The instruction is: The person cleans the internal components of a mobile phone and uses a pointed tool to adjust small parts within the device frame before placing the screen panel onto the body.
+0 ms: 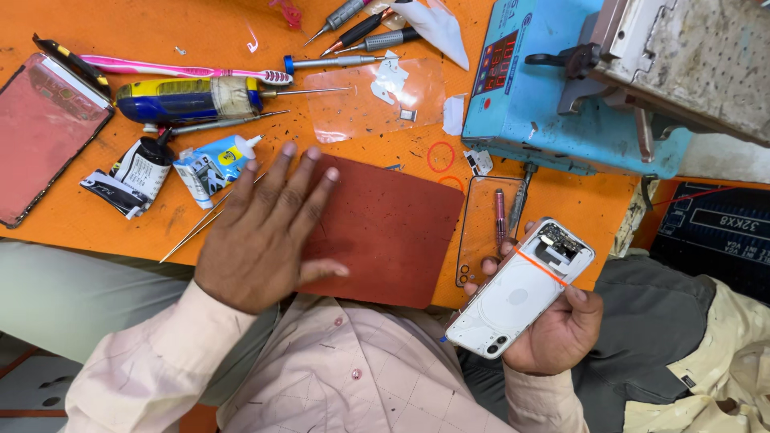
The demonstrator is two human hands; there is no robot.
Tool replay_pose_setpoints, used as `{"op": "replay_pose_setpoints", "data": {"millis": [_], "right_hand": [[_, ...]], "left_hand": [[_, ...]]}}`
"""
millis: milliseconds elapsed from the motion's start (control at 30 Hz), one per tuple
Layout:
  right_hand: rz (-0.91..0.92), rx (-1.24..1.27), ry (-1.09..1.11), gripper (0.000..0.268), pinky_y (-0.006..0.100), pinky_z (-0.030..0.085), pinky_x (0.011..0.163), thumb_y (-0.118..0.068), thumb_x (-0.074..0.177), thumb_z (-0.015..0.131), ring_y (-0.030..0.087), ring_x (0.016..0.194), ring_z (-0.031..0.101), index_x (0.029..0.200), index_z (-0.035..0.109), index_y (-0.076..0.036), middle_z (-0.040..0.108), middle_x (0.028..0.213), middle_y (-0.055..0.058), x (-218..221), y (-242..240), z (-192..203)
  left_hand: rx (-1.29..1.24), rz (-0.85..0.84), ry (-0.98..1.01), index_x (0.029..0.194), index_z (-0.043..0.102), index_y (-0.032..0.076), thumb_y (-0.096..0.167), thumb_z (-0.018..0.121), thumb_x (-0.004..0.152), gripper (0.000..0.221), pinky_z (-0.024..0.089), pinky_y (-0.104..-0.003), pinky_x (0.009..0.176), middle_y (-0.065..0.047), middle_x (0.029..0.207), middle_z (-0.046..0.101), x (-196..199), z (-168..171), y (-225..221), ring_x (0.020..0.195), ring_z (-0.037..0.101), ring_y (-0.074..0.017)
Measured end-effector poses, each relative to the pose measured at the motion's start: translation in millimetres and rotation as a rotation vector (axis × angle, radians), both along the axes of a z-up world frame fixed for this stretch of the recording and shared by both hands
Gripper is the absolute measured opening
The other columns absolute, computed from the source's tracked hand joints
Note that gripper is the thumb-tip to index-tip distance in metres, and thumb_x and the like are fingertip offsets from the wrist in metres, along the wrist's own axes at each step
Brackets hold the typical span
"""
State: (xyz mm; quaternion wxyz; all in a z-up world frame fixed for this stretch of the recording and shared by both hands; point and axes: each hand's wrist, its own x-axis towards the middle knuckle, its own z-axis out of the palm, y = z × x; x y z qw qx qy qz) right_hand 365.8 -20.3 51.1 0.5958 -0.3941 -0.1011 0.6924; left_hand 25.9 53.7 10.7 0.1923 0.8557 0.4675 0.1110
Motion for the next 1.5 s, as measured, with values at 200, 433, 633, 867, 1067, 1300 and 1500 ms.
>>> {"op": "replay_pose_setpoints", "data": {"millis": [200,433,633,867,1067,1300,1500], "right_hand": [[-0.001,-0.04,-0.004,0.079,0.067,0.047,0.101,-0.043,0.095,0.058,0.041,0.121,0.055,0.162,0.039,-0.006,0.056,0.139,0.021,-2.6,4.0,-0.4],[0.037,-0.022,0.092,0.066,0.065,0.049,0.104,-0.039,0.101,0.057,0.041,0.126,0.054,0.153,0.04,-0.002,0.054,0.132,0.02,-2.2,0.9,-8.8],[0.059,-0.086,0.079,0.076,0.068,0.047,0.102,-0.037,0.096,0.058,0.044,0.125,0.055,0.164,0.039,-0.008,0.054,0.14,0.024,-17.4,11.4,-15.2],[0.255,-0.145,0.18,0.073,0.061,0.044,0.113,-0.031,0.094,0.055,0.042,0.129,0.056,0.156,0.038,0.003,0.057,0.138,0.029,-78.7,26.7,-31.5],[0.279,-0.202,0.155,0.065,0.05,0.043,0.115,-0.025,0.093,0.05,0.035,0.131,0.058,0.149,0.042,0.006,0.057,0.143,0.024,-102.2,33.0,-39.5],[0.373,-0.115,-0.183,0.056,0.042,0.039,0.118,-0.013,0.099,0.047,0.026,0.134,0.055,0.151,0.043,0.006,0.056,0.144,0.018,-87.2,43.2,-34.3],[0.452,0.075,-0.796,0.051,0.038,0.052,0.107,-0.006,0.099,0.052,0.022,0.12,0.065,0.148,0.046,0.006,0.059,0.14,0.017,-74.0,52.5,-19.7]], "left_hand": [[0.001,-0.109,0.038,0.147,0.046,0.018,0.073,0.051,0.078,0.089,0.018,-0.056,0.12,-0.012,0.15,0.043,4.1,13.2,7.1,0.145,0.033,-0.033],[0.29,0.235,-0.117,0.137,0.062,0.002,0.037,0.071,0.097,0.054,0.043,-0.049,0.11,-0.021,0.14,0.059,-8.1,48.9,-1.3,0.129,0.058,-0.0367],[0.011,0.581,-0.435,0.124,0.067,0.004,0.01,0.081,0.088,0.039,0.056,-0.039,0.095,-0.014,0.12,0.069,11.6,41.5,-48.1,0.108,0.07,-0.0289],[-1.025,0.62,-1.108,0.122,0.07,-0.003,0.007,0.072,0.09,0.033,0.063,-0.029,0.084,-0.009,0.113,0.077,39.1,5.8,-80.7,0.096,0.077,-0.014],[-1.11,0.738,-1.241,0.119,0.071,-0.008,0.001,0.071,0.091,0.03,0.062,-0.026,0.079,-0.01,0.103,0.079,42.8,2.8,-74.4,0.09,0.073,-0.0093],[-1.078,0.755,-1.226,0.119,0.071,-0.008,0.002,0.07,0.091,0.029,0.063,-0.027,0.079,-0.011,0.102,0.081,38.9,6.1,-65.1,0.088,0.075,-0.0098],[-1.05,0.823,-1.165,0.118,0.071,-0.007,0.004,0.07,0.091,0.029,0.064,-0.027,0.076,-0.011,0.098,0.082,37.2,3.8,-56.2,0.085,0.076,-0.0108]]}}
